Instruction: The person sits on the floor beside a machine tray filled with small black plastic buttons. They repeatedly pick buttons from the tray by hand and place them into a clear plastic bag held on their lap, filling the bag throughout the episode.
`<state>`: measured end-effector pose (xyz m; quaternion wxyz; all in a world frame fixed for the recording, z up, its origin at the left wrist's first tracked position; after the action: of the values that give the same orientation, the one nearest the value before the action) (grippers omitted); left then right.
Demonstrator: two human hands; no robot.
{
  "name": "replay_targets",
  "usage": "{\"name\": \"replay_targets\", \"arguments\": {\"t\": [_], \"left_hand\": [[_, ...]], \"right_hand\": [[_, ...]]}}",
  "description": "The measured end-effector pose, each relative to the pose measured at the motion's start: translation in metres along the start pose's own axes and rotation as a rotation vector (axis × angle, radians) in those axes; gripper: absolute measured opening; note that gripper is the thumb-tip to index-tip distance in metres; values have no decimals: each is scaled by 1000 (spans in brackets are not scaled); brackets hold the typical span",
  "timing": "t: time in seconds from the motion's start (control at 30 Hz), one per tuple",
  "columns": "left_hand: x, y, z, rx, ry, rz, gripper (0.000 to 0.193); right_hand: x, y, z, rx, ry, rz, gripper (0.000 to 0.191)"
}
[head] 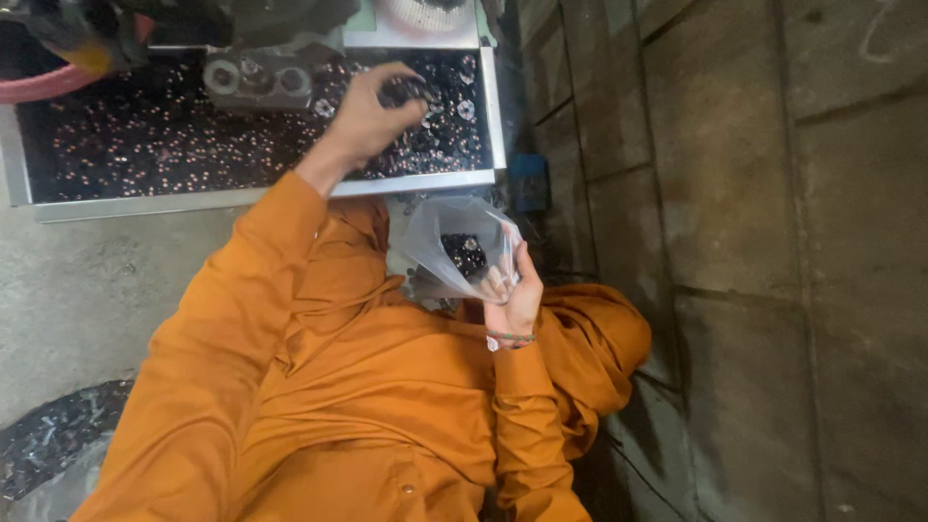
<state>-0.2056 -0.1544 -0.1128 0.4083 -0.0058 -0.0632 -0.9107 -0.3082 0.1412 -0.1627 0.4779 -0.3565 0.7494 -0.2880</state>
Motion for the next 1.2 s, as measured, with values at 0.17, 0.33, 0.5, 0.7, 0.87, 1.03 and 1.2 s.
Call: {"name": "replay_targets", "arguments": {"t": [0.17,0.33,0.5,0.7,0.87,1.03,1.2], "left_hand": [[-73,-70,-4,-145,84,-221,31],[-127,-146,-74,-477,666,-286,26],[-111,-169,-103,-480,585,37,22],[-126,-175,-69,783,22,-538,26],[-140,-102,-2,350,-257,-393,33],[-160,93,11,640,-202,161,19],[-172,241,-3,1291,-54,382,55]], "right_hand": [[3,10,2,-85,9,33,39],[11,19,14,-230,47,41,34],[17,25,31,-254,11,83,26],[14,18,21,-101,-46,-1,26],[15,21,9,-40,-50,81,30],[19,17,9,-41,-55,-28,31],[18,15,5,-95,-14,55,33]]}}
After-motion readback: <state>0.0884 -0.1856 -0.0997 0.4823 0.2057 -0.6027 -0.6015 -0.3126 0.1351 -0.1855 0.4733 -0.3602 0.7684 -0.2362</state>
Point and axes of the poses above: each hand's wrist, its own x-axis towards the middle knuckle, its own y-axis out of the back of the hand, z = x × y, the point moved 6 cm from there along x, towards the middle knuckle, and after that the axes turned 7 degrees about -y, right-handed, at the moved point
